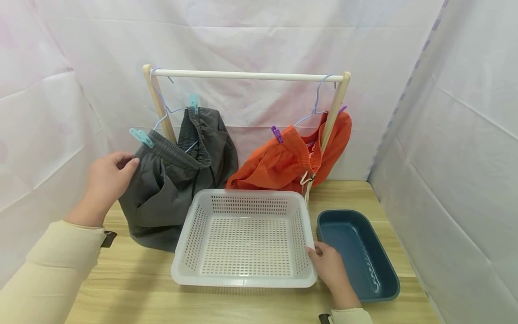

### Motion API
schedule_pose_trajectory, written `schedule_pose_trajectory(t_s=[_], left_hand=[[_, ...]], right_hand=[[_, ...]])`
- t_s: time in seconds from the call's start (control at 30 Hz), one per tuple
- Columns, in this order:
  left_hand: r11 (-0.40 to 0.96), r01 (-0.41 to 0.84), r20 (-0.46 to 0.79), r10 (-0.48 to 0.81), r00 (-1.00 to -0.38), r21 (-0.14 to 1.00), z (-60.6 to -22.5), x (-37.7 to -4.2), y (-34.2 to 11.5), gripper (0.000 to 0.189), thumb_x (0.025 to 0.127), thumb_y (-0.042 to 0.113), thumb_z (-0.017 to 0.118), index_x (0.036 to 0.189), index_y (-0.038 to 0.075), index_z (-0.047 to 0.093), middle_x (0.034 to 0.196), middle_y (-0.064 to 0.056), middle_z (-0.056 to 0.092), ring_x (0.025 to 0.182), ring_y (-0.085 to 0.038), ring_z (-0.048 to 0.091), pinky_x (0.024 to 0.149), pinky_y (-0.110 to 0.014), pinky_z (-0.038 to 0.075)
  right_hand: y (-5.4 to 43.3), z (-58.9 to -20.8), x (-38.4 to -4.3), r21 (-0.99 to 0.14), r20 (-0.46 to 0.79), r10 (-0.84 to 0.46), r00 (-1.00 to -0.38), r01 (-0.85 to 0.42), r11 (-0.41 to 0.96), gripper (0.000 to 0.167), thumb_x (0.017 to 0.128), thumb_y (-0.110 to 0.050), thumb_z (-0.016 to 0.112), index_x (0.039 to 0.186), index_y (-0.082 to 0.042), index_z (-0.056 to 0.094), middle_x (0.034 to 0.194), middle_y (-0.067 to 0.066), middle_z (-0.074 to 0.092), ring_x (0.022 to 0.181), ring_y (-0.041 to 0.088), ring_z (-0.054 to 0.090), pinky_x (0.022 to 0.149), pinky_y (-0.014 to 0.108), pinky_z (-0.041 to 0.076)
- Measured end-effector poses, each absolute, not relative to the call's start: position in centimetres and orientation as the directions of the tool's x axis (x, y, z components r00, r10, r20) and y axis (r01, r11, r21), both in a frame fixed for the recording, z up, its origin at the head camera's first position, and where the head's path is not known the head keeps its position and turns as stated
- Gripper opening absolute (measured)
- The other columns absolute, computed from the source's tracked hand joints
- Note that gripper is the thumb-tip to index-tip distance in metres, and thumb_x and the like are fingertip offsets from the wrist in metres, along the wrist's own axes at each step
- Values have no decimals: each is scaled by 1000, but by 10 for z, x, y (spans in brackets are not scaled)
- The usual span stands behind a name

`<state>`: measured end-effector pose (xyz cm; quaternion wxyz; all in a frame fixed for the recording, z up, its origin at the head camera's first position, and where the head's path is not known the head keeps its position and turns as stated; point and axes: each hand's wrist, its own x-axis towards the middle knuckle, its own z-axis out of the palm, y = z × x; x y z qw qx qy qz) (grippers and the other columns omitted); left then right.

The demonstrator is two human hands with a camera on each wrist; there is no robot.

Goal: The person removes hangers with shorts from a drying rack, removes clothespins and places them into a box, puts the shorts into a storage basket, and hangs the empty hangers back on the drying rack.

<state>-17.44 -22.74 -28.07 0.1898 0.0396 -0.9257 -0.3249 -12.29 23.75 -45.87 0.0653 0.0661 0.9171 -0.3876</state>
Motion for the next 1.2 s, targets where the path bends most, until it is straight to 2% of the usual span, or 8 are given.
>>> schedule_pose_trajectory(t_s=[0.1, 0.23, 0.53, 0.67, 0.9, 1.2], left_hand=[[778, 29, 324, -227, -918, 628, -281, -174, -227, 34, 101, 20, 48, 114, -8, 63, 102, -26, 63, 88, -36, 56, 70, -43, 47], [766, -17, 308, -279, -910, 643, -283, -175, -227, 35, 101, 21, 45, 108, -8, 64, 94, -24, 61, 81, -34, 53, 64, -38, 42], [732, -113, 217, -341, -915, 672, -282, -178, -227, 41, 104, 25, 37, 113, -10, 56, 104, -28, 56, 92, -41, 51, 75, -49, 44], [722, -133, 205, -360, -910, 679, -284, -177, -227, 40, 105, 25, 34, 112, -10, 53, 104, -28, 54, 91, -41, 50, 73, -49, 43], [723, -133, 255, -401, -880, 678, -290, -176, -223, 36, 105, 23, 35, 102, -8, 52, 95, -26, 52, 85, -40, 49, 68, -46, 39], [730, -105, 304, -406, -862, 675, -293, -177, -220, 36, 105, 23, 35, 101, -8, 52, 96, -26, 53, 85, -41, 49, 69, -48, 39]], right_hand=[[236, -458, -123, -702, -174, 76, -982, 178, 690, 44, 95, -19, 60, 125, 13, 54, 101, 20, 68, 87, 25, 67, 69, 37, 55], [236, -457, -123, -700, -181, 80, -980, 186, 689, 44, 95, -18, 60, 125, 13, 54, 101, 20, 68, 87, 25, 67, 69, 37, 55], [235, -457, -121, -712, -175, 93, -980, 191, 676, 43, 95, -17, 60, 126, 13, 54, 103, 21, 68, 89, 26, 67, 70, 37, 55], [234, -458, -121, -717, -168, 94, -981, 188, 672, 43, 95, -17, 60, 125, 13, 54, 103, 20, 68, 89, 26, 67, 70, 37, 55], [233, -460, -121, -725, -185, 102, -977, 206, 657, 42, 95, -17, 59, 126, 12, 54, 103, 19, 68, 88, 24, 67, 69, 36, 56], [233, -459, -121, -719, -193, 109, -975, 216, 660, 43, 95, -18, 60, 126, 12, 54, 103, 19, 68, 88, 24, 66, 69, 36, 55]])
